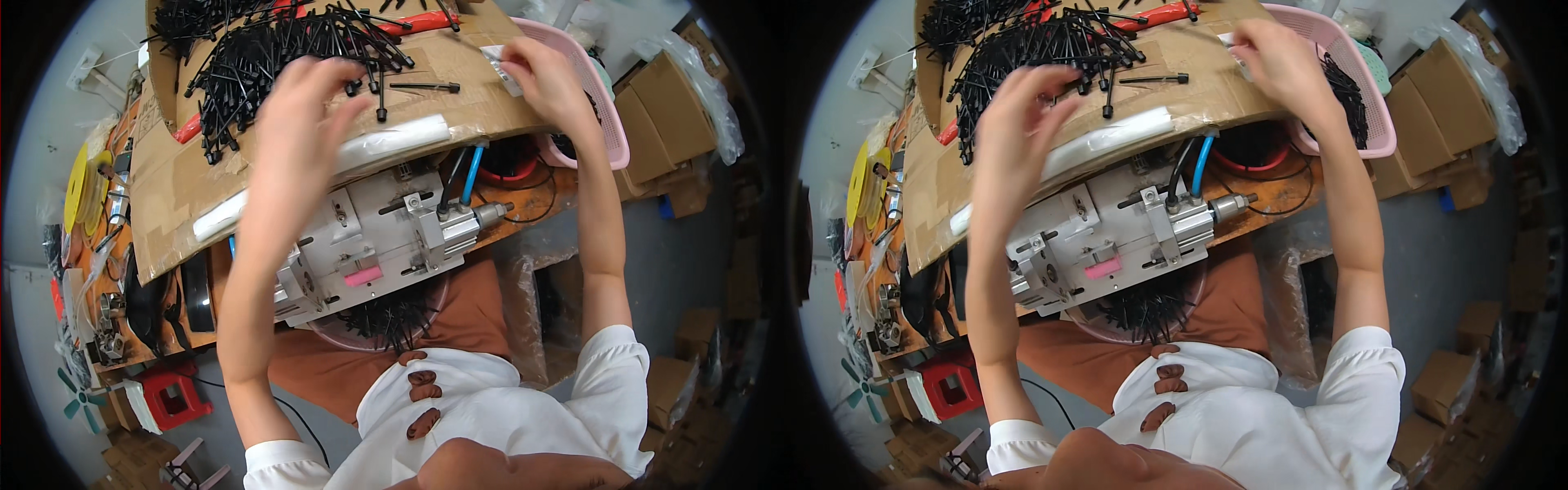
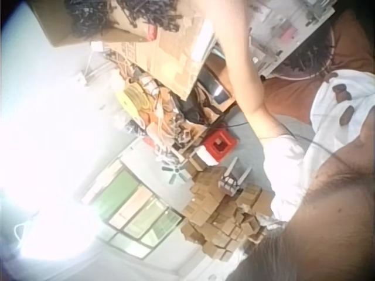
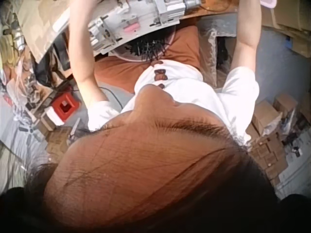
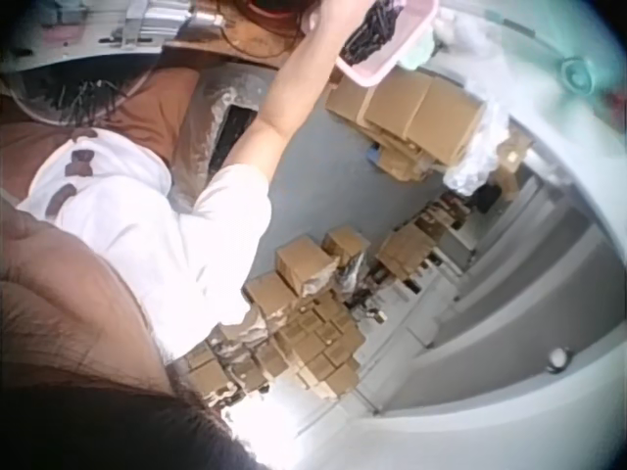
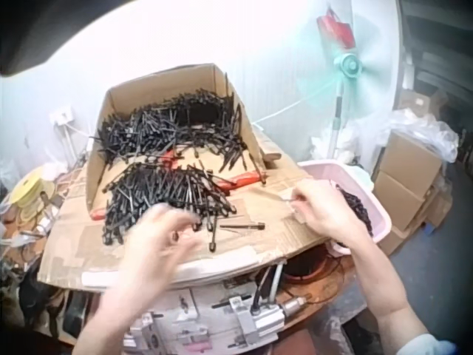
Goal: The person picks up a cable tie from a cardboard box, places it into a pneumatic machine to be processed, and then drops it into a bowl. This process is repeated for several cable ties throughout the video.
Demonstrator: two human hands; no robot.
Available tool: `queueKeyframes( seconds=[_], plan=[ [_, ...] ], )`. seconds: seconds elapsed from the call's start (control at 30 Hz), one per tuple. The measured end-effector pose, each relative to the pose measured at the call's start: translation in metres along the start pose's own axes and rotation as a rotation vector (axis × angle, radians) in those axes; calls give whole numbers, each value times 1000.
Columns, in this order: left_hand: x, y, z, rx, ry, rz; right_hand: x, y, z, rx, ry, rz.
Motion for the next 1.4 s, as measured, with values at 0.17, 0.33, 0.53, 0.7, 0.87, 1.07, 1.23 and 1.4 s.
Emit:
queueKeyframes(
  seconds=[0.17,0.33,0.53,0.7,0.87,1.07,1.23,1.4],
  plan=[
    [-56,-45,-58,74,-256,18,-82,24,-4,58,-524,132],
    [-108,-83,-109,92,-417,69,-6,-1,-10,-66,-232,-4],
    [-108,-79,-69,2,-343,77,119,-45,-38,176,-192,-359],
    [-118,-48,-43,-42,-221,201,40,-30,-13,190,-185,69],
    [-81,-34,-48,-91,-43,270,-57,5,29,54,-386,164],
    [-49,-8,-39,-249,-76,33,-101,54,108,73,-538,160],
    [-47,3,-40,-229,-79,101,-135,51,86,10,-616,181],
    [-37,0,-43,-212,-81,105,-112,34,82,120,-605,285]
  ],
)
Point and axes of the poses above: each hand's wrist, its own z-axis towards the middle knuckle, its own y-axis out of the palm, x = y × z, the point moved 7 cm from there along z, towards the middle knuckle, and after that the axes turned 11 degrees about -x, right-handed, at the moved point
